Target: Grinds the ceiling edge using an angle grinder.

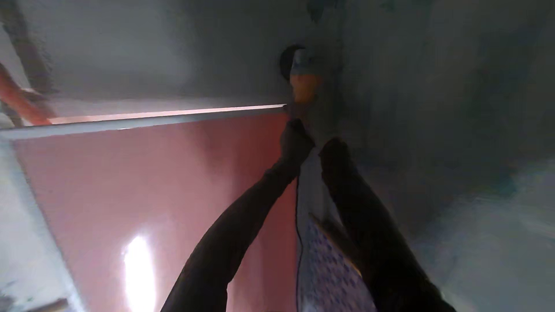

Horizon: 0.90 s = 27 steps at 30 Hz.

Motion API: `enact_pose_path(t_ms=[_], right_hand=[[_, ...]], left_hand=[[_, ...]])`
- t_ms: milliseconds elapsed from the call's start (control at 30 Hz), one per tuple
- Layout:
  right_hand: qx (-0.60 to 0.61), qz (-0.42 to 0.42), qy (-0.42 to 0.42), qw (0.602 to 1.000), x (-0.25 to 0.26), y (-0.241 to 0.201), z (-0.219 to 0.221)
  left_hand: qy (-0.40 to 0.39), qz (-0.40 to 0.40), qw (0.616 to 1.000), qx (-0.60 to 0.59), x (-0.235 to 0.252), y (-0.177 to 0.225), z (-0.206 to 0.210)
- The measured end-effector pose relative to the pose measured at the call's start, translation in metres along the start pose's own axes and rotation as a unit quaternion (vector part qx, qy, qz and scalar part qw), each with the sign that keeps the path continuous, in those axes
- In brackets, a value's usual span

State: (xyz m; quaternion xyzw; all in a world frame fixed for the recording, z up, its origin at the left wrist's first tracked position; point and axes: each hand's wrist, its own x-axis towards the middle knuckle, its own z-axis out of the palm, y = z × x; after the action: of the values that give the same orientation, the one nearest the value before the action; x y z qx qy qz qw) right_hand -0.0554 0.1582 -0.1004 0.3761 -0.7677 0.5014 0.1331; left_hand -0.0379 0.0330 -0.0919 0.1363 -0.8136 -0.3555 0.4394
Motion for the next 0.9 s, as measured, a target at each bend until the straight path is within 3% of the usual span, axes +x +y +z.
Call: enact_pose_path(t_ms=[100,200,333,533,633,700,800,900], right_hand=[[0.040,0.036,0.043,0.998,-0.016,0.003,-0.005],[-0.082,0.145,0.049,0.985,-0.078,0.020,0.000],[0.025,0.213,0.159,0.964,-0.122,0.043,0.016],[0.004,0.152,0.195,0.969,-0.183,0.075,0.015],[-0.083,0.211,0.166,0.960,-0.197,0.068,0.008],[-0.030,0.218,0.168,0.961,-0.192,0.059,0.004],[-0.063,0.122,0.125,0.983,-0.147,0.057,-0.002],[-0.081,0.117,0.126,0.982,-0.144,0.090,0.011]], left_hand=[[-0.058,0.018,0.997,-0.047,-0.027,-0.005,0.005],[-0.149,0.068,0.980,-0.112,-0.051,-0.009,0.008],[-0.217,0.101,0.962,-0.130,-0.076,-0.014,0.027],[-0.222,0.072,0.960,-0.156,-0.131,-0.020,0.064],[-0.241,0.027,0.951,-0.191,-0.155,-0.021,0.073],[-0.238,-0.001,0.950,-0.204,-0.169,-0.016,0.075],[-0.250,0.016,0.954,-0.163,-0.184,-0.016,0.077],[-0.231,0.012,0.954,-0.188,-0.193,-0.027,0.088]])
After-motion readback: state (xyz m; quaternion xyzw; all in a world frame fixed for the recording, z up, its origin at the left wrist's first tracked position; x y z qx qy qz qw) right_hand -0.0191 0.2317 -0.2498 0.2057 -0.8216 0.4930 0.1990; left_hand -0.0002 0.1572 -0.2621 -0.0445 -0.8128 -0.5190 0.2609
